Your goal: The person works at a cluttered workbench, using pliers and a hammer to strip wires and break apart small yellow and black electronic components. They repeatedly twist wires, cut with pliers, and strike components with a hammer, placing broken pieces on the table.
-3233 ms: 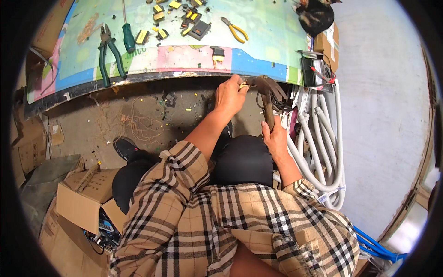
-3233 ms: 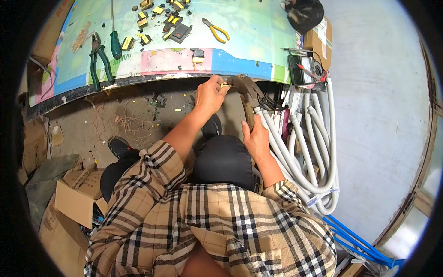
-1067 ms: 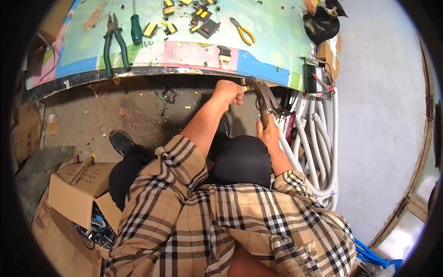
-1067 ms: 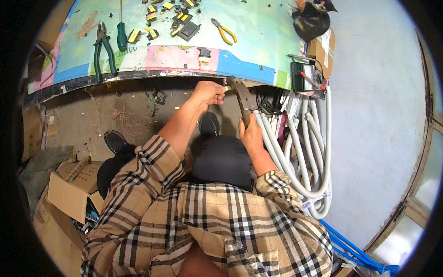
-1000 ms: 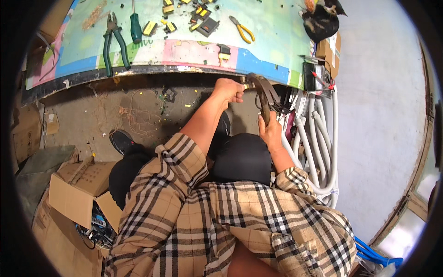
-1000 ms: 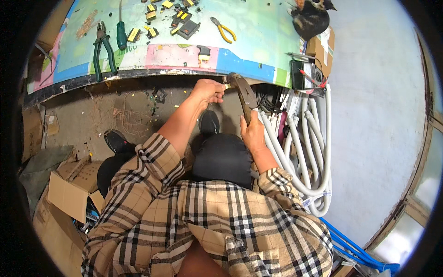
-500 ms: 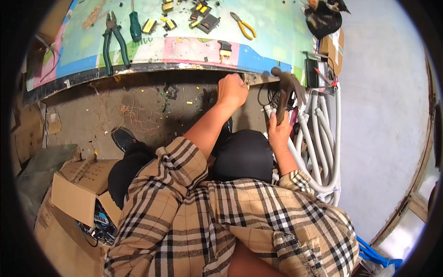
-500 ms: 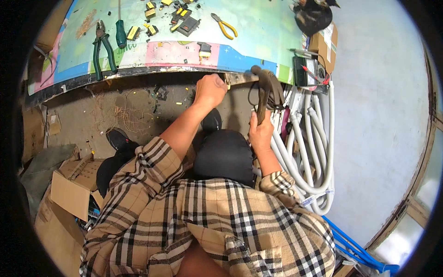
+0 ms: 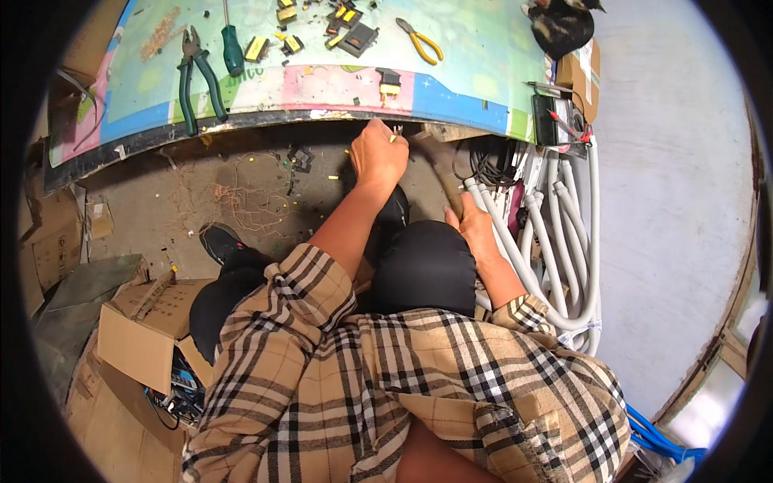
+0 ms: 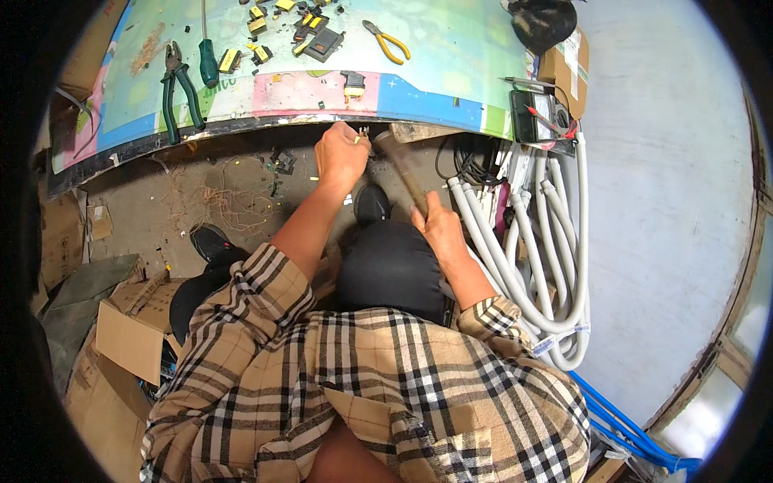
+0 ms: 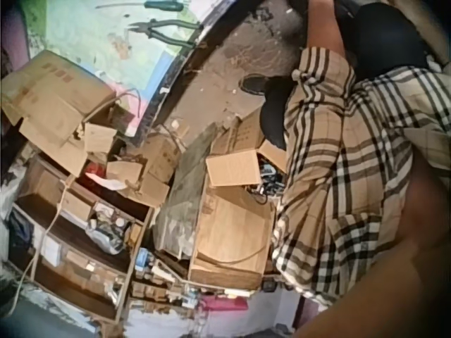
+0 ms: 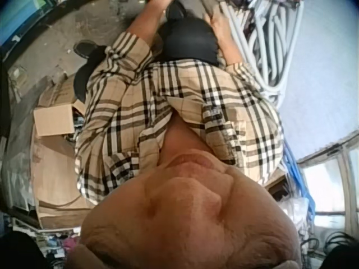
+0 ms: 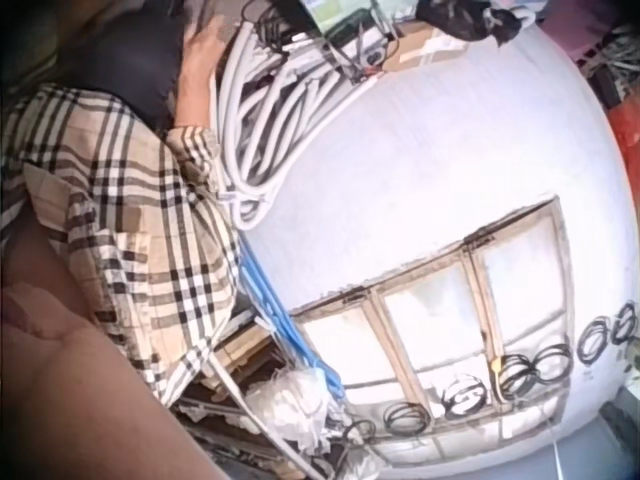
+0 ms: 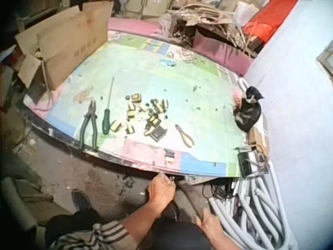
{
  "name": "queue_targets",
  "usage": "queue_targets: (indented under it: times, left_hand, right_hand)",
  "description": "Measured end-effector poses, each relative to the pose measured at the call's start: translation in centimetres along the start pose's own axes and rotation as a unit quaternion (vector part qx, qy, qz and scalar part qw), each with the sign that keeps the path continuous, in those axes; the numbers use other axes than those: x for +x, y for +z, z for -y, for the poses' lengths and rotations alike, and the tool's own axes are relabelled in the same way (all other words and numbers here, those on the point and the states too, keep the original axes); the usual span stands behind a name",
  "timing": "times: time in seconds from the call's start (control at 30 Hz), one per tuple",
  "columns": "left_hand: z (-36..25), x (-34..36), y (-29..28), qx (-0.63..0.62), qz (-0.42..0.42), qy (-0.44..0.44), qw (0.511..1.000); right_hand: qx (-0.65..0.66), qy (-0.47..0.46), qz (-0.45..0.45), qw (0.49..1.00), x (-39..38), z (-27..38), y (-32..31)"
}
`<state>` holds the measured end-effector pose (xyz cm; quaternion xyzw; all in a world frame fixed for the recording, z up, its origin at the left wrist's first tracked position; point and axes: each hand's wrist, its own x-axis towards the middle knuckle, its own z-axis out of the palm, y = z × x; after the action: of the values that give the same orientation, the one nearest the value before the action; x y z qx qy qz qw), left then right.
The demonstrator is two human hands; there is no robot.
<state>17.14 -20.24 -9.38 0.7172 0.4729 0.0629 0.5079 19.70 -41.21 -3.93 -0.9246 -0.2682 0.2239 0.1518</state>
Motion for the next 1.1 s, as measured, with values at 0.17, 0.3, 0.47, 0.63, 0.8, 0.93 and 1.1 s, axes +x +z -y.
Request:
queue_targets:
  times: [0.17,0.3,0.47,0.63,0.8,0.93,1.1]
  left_hand:
    - [-0.2,0.3,-1.2,0.017,-0.018,0.021,0.999]
    - [0.5,0.3,-1.5,0.017,-0.029,0.017,0.999]
    - [0.6,0.4,-2.2,-0.022,-0.020,0.003,1.000]
    - [1.9,0.3,-2.6,-0.019,-0.054,0.006,0.998]
    - [1.7,0.9,-2.0,-0.053,-0.062,0.034,0.996]
    - [1.5,0.3,-0.1,-0.180,0.043,0.005,0.983]
    - [-1.1,-1.9,2.1,-0.187,0.066,0.059,0.978]
  right_hand:
    - [0.081,0.029,-0.081,0.993,-0.4,0.1,-0.6]
    - [0.039,0.047,-0.120,0.991,0.4,-0.1,-2.2]
    - [-0.002,0.080,-0.096,0.992,0.2,0.7,-1.8]
    - [-0.006,-0.009,0.038,0.999,0.6,2.6,-1.8]
    - [0.062,0.076,-0.121,0.988,0.1,2.4,-1.7]
    - [0.056,0.105,-0.110,0.987,0.2,1.1,-2.7]
    - [0.065,0.084,-0.093,0.990,-1.5,0.4,-1.1]
